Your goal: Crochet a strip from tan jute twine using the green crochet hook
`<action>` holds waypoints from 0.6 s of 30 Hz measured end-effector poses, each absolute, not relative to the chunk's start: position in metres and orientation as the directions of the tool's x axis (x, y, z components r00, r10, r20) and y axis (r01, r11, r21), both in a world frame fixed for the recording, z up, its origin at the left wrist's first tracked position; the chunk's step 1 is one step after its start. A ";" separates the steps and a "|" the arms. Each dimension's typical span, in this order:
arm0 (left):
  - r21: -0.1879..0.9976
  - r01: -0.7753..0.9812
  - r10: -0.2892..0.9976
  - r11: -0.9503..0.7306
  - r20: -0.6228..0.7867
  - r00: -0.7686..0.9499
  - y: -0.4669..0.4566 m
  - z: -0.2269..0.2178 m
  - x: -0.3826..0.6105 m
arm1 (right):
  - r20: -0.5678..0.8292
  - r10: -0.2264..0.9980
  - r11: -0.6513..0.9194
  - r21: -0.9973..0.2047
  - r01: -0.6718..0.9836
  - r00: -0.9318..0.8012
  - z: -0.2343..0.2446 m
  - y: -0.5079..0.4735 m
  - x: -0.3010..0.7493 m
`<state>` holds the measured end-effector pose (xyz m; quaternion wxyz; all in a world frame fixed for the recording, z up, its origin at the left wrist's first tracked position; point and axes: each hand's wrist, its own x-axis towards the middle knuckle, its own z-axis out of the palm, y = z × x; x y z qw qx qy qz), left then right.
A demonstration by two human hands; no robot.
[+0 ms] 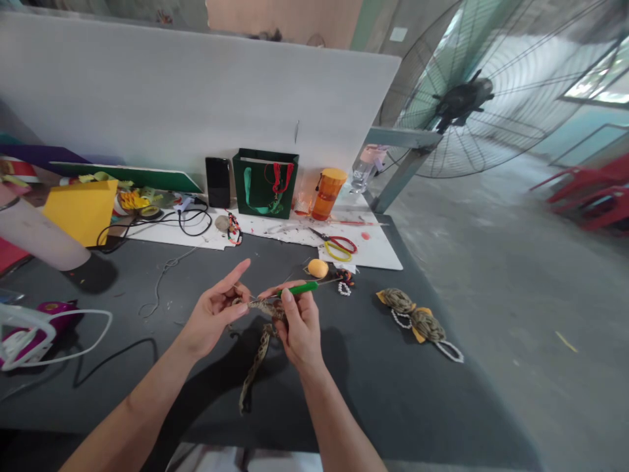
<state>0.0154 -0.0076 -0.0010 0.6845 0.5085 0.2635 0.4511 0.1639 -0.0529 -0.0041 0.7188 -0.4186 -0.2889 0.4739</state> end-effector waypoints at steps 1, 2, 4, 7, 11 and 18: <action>0.935 -0.348 0.886 0.073 0.100 0.453 -0.008 -0.001 0.015 | 0.017 0.923 0.199 -0.875 -0.441 0.384 -0.004 -0.053 0.164; 0.935 -0.348 0.887 0.069 0.102 0.450 -0.008 -0.001 0.015 | 0.014 0.923 0.198 -0.874 -0.443 0.385 -0.004 -0.053 0.164; 0.935 -0.349 0.888 0.070 0.100 0.448 -0.007 -0.002 0.014 | 0.012 0.922 0.200 -0.871 -0.448 0.388 -0.003 -0.053 0.164; 0.932 -0.354 0.885 0.081 0.096 0.456 -0.007 -0.002 0.013 | 0.017 0.925 0.204 -0.866 -0.456 0.381 -0.002 -0.053 0.164; 0.930 -0.355 0.868 0.089 0.103 0.486 -0.006 -0.003 0.012 | 0.032 0.922 0.218 -0.865 -0.452 0.385 -0.001 -0.053 0.164; 0.934 -0.344 0.874 0.096 0.087 0.478 -0.006 -0.002 0.012 | -0.001 0.921 0.198 -0.860 -0.470 0.390 0.001 -0.053 0.163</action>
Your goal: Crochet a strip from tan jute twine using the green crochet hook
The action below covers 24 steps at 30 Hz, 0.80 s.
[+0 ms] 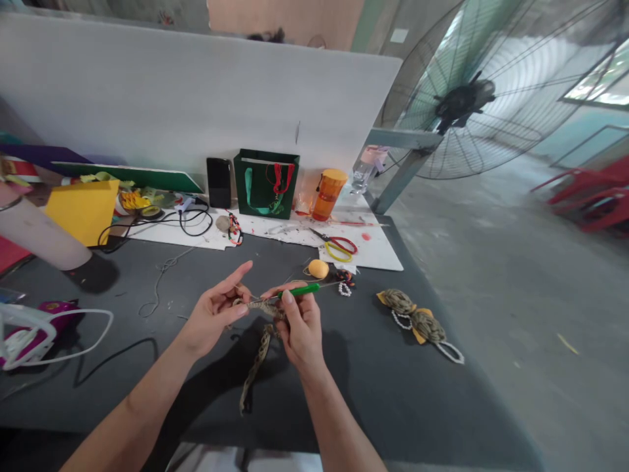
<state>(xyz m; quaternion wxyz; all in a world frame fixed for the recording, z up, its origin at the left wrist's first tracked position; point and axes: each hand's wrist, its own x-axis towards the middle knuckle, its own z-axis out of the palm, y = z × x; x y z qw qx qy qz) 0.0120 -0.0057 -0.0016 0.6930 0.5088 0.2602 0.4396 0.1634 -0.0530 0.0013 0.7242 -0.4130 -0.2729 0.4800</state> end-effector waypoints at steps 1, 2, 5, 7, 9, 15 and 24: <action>0.935 -0.342 0.876 0.095 0.085 0.475 -0.006 -0.001 0.012 | -0.002 0.920 0.198 -0.860 -0.470 0.392 0.001 -0.053 0.163; 0.937 -0.337 0.878 0.095 0.082 0.472 -0.006 -0.001 0.012 | 0.001 0.920 0.200 -0.861 -0.468 0.391 0.002 -0.053 0.164; 0.940 -0.326 0.883 0.094 0.073 0.465 -0.006 0.000 0.013 | 0.019 0.924 0.206 -0.866 -0.455 0.382 0.001 -0.054 0.164; 0.942 -0.323 0.885 0.094 0.070 0.460 -0.006 0.001 0.013 | 0.029 0.926 0.207 -0.873 -0.442 0.377 0.001 -0.054 0.164; 0.944 -0.317 0.890 0.088 0.068 0.450 -0.007 0.003 0.012 | 0.043 0.927 0.213 -0.877 -0.430 0.373 0.001 -0.054 0.164; 0.961 -0.270 0.897 0.052 0.074 0.436 -0.007 0.006 0.012 | 0.116 0.924 0.259 -0.891 -0.373 0.365 0.001 -0.054 0.166; 0.986 -0.163 0.916 -0.025 0.087 0.391 -0.007 0.007 0.012 | 0.319 0.888 0.387 -0.907 -0.164 0.332 -0.005 -0.057 0.173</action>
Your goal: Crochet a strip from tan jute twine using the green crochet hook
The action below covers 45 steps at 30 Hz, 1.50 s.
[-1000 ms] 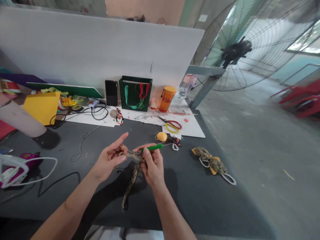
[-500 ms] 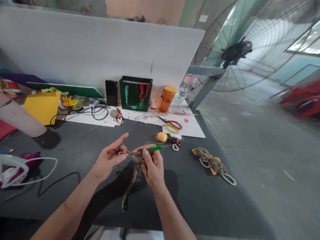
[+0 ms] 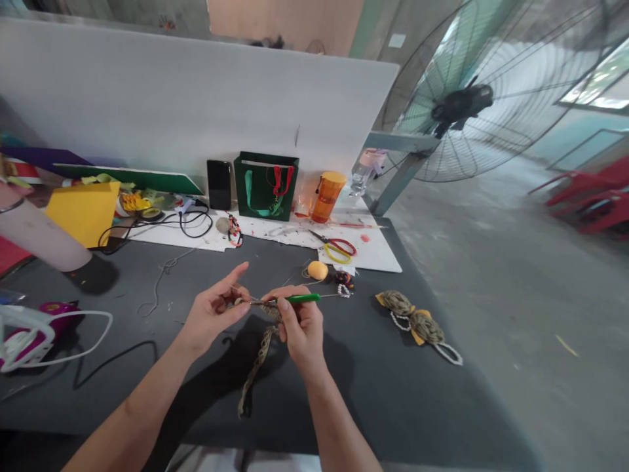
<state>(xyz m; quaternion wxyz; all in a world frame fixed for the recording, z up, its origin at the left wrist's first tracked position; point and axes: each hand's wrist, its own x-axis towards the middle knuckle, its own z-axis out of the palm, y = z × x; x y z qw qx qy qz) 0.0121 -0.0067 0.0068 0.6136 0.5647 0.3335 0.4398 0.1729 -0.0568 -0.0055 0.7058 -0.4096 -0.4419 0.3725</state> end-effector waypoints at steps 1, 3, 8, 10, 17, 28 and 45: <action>0.989 -0.143 0.920 -0.049 0.101 0.378 -0.007 0.006 0.012 | 0.337 0.882 0.399 -0.906 -0.140 0.329 -0.005 -0.057 0.173; 0.989 -0.100 0.929 -0.105 0.133 0.344 -0.007 0.005 0.013 | 0.369 0.873 0.416 -0.905 -0.089 0.318 -0.005 -0.058 0.174; 0.985 -0.039 0.942 -0.170 0.174 0.286 -0.008 0.003 0.015 | 0.477 0.822 0.473 -0.876 0.095 0.310 -0.009 -0.061 0.173; 0.984 -0.029 0.946 -0.177 0.179 0.272 -0.009 0.003 0.015 | 0.547 0.784 0.521 -0.837 0.166 0.295 -0.011 -0.062 0.172; 0.983 -0.026 0.953 -0.183 0.184 0.242 -0.008 0.003 0.015 | 0.599 0.755 0.548 -0.800 0.243 0.268 -0.013 -0.062 0.170; 0.974 0.052 0.953 -0.219 0.203 0.223 -0.009 -0.003 0.018 | 0.662 0.727 0.547 -0.718 0.430 0.181 -0.009 -0.061 0.170; 0.987 -0.094 0.983 -0.133 0.144 0.114 -0.013 -0.005 0.026 | 0.627 0.697 0.528 -0.777 0.344 0.348 -0.015 -0.064 0.156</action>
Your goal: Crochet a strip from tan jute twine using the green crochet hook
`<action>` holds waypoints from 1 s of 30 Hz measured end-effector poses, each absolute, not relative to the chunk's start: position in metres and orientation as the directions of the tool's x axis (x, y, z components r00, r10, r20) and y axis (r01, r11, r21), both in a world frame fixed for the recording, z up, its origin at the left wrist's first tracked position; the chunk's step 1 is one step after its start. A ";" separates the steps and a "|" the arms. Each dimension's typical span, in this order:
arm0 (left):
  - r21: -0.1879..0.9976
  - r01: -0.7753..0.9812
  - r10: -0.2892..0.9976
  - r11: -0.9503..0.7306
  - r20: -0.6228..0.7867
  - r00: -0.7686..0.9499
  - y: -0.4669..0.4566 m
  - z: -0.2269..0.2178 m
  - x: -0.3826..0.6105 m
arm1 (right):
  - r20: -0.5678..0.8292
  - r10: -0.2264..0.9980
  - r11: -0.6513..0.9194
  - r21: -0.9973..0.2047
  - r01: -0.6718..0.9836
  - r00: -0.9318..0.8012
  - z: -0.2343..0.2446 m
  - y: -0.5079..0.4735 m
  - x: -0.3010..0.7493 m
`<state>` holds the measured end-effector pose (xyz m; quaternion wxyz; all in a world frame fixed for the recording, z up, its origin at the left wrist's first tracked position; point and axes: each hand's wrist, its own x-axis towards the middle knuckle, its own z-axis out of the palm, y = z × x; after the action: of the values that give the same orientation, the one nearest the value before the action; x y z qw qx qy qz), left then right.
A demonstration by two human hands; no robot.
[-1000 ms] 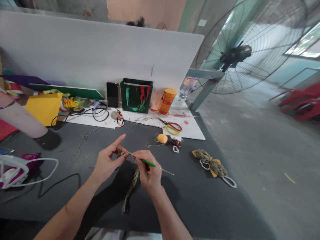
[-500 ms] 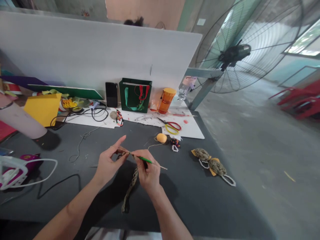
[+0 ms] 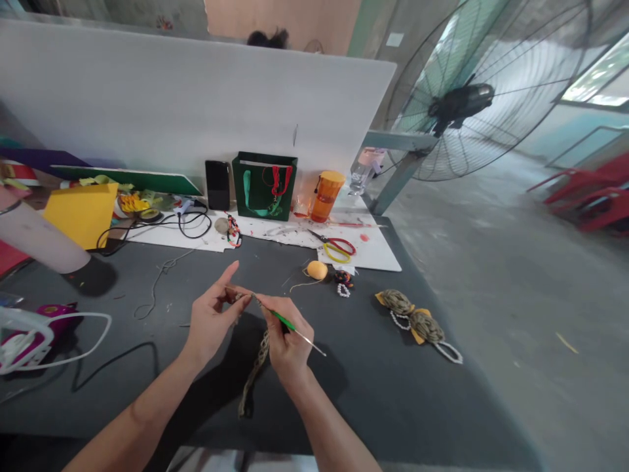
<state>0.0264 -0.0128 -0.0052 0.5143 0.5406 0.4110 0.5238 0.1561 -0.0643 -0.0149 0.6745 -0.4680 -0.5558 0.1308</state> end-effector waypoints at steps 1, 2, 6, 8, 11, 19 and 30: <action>0.985 -0.152 0.987 -0.085 0.105 0.123 -0.012 -0.004 0.027 | 0.613 0.705 0.521 -0.789 0.326 0.356 -0.015 -0.064 0.156; 0.978 -0.201 0.989 -0.047 0.074 0.129 -0.012 -0.003 0.028 | 0.607 0.708 0.522 -0.794 0.311 0.361 -0.015 -0.065 0.156; 0.951 -0.306 0.992 0.038 0.002 0.129 -0.011 -0.001 0.028 | 0.611 0.700 0.556 -0.791 0.256 0.368 -0.018 -0.064 0.156; 0.950 -0.309 0.992 0.048 -0.008 0.129 -0.012 -0.001 0.028 | 0.629 0.695 0.576 -0.777 0.255 0.347 -0.020 -0.063 0.157; 0.958 -0.286 0.990 0.018 0.024 0.142 -0.014 -0.003 0.029 | 0.707 0.649 0.637 -0.707 0.307 0.281 -0.020 -0.059 0.158; 0.977 -0.124 0.981 -0.174 0.182 0.065 -0.017 -0.005 0.031 | 0.720 0.664 0.624 -0.682 0.382 0.201 -0.015 -0.059 0.159; 0.966 -0.087 0.970 -0.242 0.243 0.008 -0.021 0.001 0.032 | 0.497 0.808 0.448 -0.867 0.217 0.316 -0.020 -0.058 0.154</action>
<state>0.0322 -0.0212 0.0009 0.4606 0.5401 0.4086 0.5738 0.1539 -0.0576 -0.0198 0.6577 -0.4746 -0.5400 0.2248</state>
